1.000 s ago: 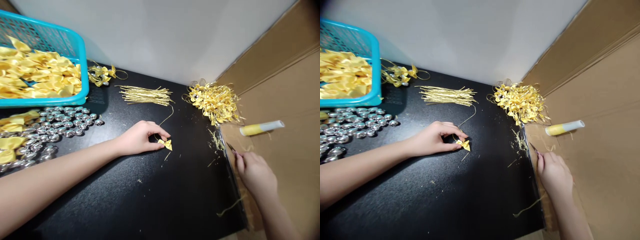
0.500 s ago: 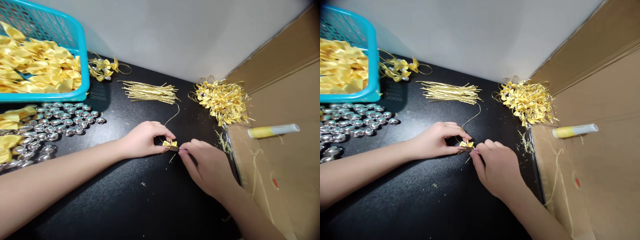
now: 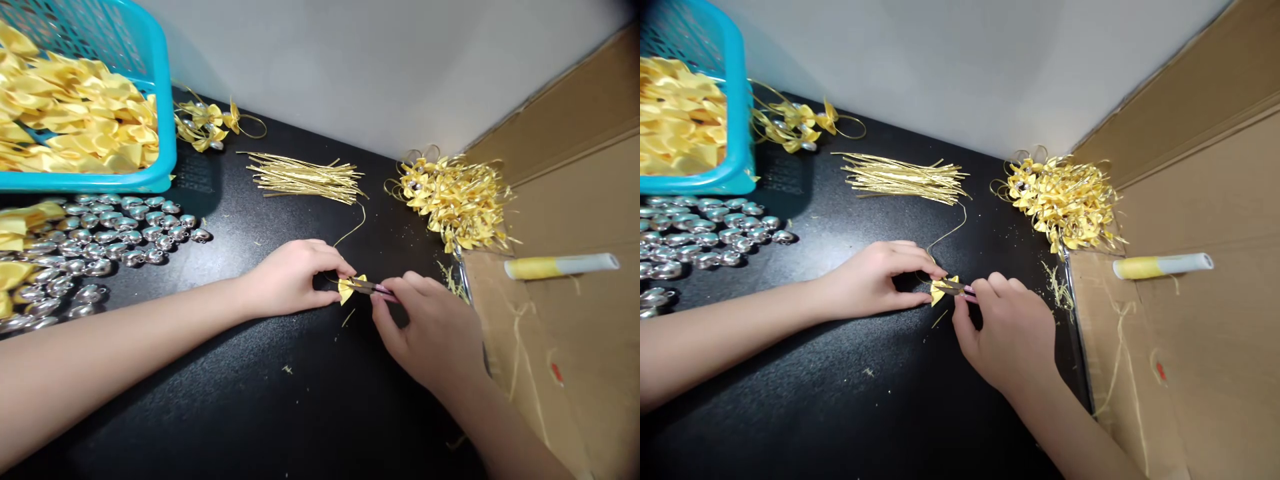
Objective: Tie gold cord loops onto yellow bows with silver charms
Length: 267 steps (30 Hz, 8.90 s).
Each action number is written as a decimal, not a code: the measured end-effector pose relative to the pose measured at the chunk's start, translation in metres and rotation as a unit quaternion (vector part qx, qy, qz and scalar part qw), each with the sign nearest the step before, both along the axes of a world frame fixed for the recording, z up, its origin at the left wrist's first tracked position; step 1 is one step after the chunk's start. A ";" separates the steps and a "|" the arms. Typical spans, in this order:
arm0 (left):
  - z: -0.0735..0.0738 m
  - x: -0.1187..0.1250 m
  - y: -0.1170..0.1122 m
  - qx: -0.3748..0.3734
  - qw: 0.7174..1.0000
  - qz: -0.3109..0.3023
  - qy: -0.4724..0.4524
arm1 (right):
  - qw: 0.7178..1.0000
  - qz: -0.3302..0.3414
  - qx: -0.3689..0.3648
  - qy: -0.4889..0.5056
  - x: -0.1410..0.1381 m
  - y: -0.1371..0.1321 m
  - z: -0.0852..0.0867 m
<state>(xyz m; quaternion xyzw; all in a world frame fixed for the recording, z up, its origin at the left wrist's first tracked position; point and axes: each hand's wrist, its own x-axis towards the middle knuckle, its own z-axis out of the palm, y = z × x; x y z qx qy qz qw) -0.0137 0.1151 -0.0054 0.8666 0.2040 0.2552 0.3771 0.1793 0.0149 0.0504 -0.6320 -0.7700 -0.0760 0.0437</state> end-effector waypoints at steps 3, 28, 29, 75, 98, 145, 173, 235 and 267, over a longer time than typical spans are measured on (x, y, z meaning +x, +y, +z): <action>0.000 0.000 0.000 0.000 1.000 0.000 -0.002 | 1.000 -0.002 0.007 -0.009 0.001 0.000 0.002; -0.002 0.000 0.000 0.014 1.000 0.005 -0.011 | 0.999 0.008 -0.003 -0.035 -0.003 0.011 0.003; -0.002 0.000 0.000 0.011 1.000 0.005 -0.010 | 0.999 0.011 0.000 -0.038 -0.003 0.012 0.003; -0.003 0.002 -0.001 0.035 0.999 0.005 -0.007 | 0.994 0.057 0.007 -0.098 -0.010 0.024 0.017; 0.011 -0.007 0.005 -0.054 0.970 0.219 -0.088 | 0.994 -0.077 0.015 0.077 0.063 0.016 -0.021; 0.025 0.020 -0.041 -0.419 0.898 0.071 -0.113 | 0.885 0.096 0.144 0.433 0.002 0.007 -0.033; 0.007 0.019 -0.057 -0.089 0.978 0.159 -0.098 | 0.752 -0.027 -0.044 0.657 -0.004 0.007 -0.041; 0.010 0.021 -0.048 -0.434 0.884 0.053 -0.166 | 0.843 0.024 -0.148 0.516 0.011 0.004 -0.025; 0.012 0.018 -0.052 -0.243 0.964 0.052 -0.095 | 0.788 -0.038 -0.209 0.577 0.007 0.003 -0.024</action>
